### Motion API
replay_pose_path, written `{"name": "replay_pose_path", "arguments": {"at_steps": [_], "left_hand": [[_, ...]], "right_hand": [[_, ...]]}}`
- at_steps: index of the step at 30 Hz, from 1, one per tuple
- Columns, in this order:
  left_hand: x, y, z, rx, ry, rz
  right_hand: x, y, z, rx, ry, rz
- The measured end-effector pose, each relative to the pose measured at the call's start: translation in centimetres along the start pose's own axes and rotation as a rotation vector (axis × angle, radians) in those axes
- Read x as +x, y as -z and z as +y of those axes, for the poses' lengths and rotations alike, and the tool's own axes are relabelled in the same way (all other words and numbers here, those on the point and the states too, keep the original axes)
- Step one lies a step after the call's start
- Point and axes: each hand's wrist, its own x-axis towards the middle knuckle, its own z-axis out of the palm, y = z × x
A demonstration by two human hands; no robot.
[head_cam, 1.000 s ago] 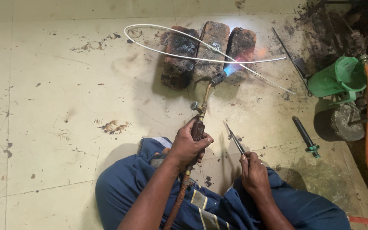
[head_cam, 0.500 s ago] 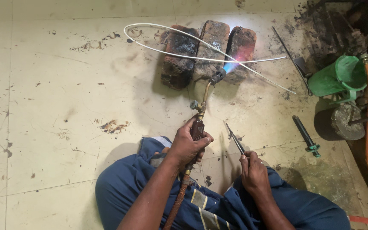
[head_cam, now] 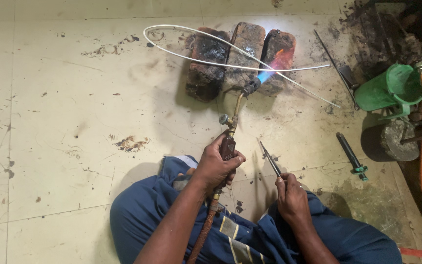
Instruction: The person sits on the floor and uses a blowtorch to heat a metal wire resting on bricks. They hold the torch in one hand and use tongs in the other to adjust the wire's position as it glows red from the heat.
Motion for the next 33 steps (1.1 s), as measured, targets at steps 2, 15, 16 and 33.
{"name": "replay_pose_path", "arguments": {"at_steps": [2,15,16,33], "left_hand": [[0.09,0.03,-0.07,0.006,0.007,-0.003],[0.16,0.16,-0.50,-0.033,-0.002,-0.014],[0.12,0.18,-0.53,-0.030,0.002,-0.011],[-0.15,0.03,0.00,-0.034,0.023,0.008]], "right_hand": [[-0.08,0.05,-0.11,-0.002,-0.015,-0.002],[-0.15,-0.17,0.12,-0.025,0.063,0.037],[-0.15,-0.19,0.09,-0.027,0.058,0.036],[-0.24,-0.09,0.01,-0.017,0.086,0.053]]}}
